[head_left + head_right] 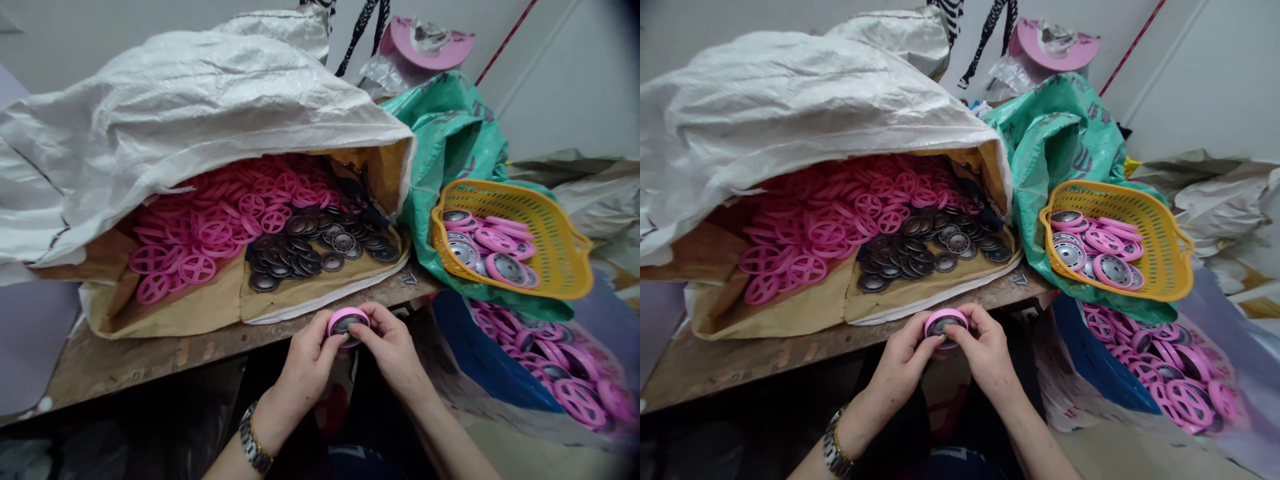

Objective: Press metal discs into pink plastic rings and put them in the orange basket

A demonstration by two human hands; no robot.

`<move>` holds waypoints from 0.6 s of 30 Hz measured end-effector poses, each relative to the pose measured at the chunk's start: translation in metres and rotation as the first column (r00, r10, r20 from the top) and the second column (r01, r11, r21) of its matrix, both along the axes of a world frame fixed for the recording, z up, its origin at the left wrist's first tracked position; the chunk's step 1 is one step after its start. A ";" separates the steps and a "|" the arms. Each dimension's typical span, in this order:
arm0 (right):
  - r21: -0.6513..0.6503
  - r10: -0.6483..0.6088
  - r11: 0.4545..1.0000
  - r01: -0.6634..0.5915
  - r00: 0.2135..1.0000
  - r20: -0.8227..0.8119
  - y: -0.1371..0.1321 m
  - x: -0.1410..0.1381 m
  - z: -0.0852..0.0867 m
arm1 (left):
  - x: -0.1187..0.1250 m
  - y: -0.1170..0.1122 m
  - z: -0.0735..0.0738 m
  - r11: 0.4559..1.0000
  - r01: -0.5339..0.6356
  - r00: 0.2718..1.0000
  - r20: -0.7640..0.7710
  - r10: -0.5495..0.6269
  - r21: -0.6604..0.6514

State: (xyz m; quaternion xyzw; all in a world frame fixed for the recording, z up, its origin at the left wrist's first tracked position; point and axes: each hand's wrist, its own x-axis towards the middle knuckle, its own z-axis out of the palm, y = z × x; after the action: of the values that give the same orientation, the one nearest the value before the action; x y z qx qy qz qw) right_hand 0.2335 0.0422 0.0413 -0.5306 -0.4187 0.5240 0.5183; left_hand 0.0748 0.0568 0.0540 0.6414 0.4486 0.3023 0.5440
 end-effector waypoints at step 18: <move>0.011 0.030 0.999 -0.031 0.997 0.071 -0.001 -0.004 -0.004 | 0.001 0.002 -0.002 1.000 0.020 0.992 -0.128 -0.020 0.000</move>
State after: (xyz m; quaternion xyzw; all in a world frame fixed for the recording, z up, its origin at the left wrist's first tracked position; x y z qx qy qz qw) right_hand 0.2291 0.0416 0.0368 -0.5392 -0.4480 0.5103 0.4982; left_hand 0.0753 0.0590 0.0519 0.6642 0.4760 0.2554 0.5167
